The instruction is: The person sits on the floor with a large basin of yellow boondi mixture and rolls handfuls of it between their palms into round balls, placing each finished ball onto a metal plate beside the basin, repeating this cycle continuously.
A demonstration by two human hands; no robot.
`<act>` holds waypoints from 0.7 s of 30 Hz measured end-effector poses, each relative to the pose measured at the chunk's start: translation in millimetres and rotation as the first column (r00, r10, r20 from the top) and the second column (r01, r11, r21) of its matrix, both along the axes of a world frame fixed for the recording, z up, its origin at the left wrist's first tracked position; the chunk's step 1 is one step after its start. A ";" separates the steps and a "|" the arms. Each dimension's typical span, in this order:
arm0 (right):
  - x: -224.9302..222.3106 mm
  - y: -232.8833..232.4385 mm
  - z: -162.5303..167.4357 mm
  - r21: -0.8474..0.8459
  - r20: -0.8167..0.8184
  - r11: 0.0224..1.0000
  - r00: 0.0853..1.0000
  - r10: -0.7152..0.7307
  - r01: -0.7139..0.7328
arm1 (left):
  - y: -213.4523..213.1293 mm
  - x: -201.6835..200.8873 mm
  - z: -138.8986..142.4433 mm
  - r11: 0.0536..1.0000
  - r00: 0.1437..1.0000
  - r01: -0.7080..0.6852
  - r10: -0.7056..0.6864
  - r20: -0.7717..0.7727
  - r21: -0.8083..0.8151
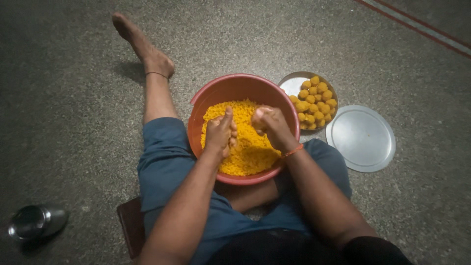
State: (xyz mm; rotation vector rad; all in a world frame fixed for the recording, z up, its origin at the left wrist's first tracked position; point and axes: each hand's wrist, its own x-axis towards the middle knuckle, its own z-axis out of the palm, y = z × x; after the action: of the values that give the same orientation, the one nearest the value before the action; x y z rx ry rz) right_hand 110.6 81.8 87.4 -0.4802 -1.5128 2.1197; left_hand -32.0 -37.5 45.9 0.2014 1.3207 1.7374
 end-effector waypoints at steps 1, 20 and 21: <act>0.6 1.4 -2.0 0.154 0.004 0.988 1.000 0.024 -0.024 | 0.9 0.1 -0.1 0.999 0.999 0.032 -0.031 -0.010 0.022; -3.4 -4.7 5.3 0.227 0.127 0.972 0.988 -0.091 0.060 | 5.0 -7.5 -4.3 0.993 0.954 0.056 -0.084 -0.289 -0.104; -3.3 -4.1 4.2 0.260 0.170 0.958 0.971 -0.166 0.119 | 4.6 -8.7 -4.3 0.986 0.951 0.012 -0.064 -0.303 -0.169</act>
State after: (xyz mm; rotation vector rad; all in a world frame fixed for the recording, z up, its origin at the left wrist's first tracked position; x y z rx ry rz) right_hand 107.3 77.7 91.7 -0.6931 -1.7637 1.7850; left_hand -40.8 -32.9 41.7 0.4140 1.6681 1.5983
